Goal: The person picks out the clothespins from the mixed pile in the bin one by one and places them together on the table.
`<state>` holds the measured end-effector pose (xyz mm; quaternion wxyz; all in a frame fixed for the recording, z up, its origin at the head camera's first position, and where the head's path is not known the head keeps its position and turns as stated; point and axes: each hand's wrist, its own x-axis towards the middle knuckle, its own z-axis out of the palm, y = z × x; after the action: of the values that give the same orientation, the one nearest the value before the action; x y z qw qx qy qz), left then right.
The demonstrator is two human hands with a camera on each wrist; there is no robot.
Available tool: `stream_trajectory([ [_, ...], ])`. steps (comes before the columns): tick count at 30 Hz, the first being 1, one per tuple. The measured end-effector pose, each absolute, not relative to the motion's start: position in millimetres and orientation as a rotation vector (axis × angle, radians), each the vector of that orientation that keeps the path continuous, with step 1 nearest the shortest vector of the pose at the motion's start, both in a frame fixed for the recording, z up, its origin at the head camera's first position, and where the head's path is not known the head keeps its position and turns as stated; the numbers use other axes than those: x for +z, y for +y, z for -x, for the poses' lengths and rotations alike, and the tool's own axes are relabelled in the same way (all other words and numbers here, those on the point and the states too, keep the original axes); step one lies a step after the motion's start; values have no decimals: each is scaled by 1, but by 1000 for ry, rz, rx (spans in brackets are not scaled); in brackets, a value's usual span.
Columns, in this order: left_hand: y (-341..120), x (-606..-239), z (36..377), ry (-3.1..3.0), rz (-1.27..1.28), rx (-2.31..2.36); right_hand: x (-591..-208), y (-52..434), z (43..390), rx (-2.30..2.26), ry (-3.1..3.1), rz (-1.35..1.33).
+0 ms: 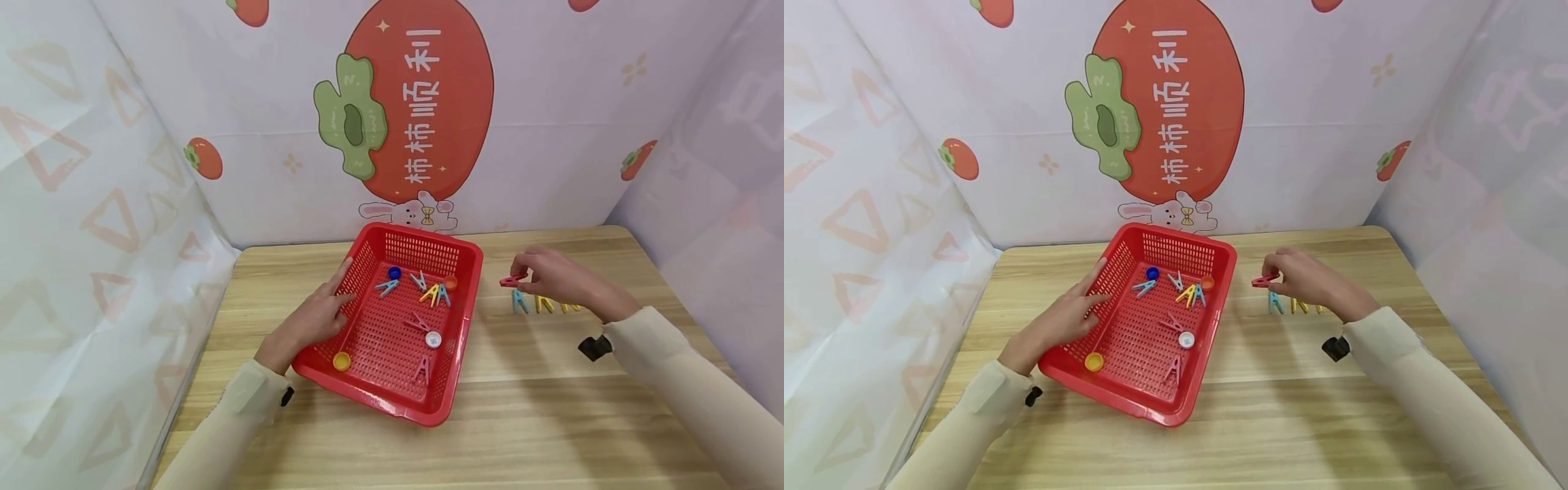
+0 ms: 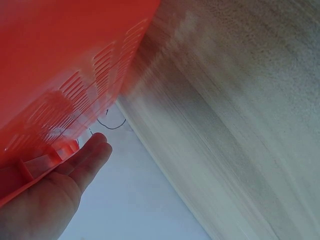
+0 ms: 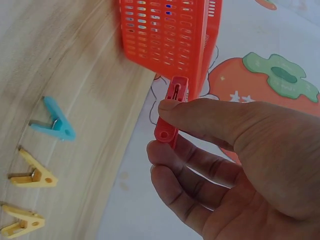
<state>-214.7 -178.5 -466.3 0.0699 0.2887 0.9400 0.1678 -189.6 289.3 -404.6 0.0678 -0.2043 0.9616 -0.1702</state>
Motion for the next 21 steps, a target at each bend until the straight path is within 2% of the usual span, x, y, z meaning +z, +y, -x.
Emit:
stream_trajectory([
  [21, -178, -467, 216, 2831, -868, 498, -418, 320, 174, -480, 2940, 605],
])
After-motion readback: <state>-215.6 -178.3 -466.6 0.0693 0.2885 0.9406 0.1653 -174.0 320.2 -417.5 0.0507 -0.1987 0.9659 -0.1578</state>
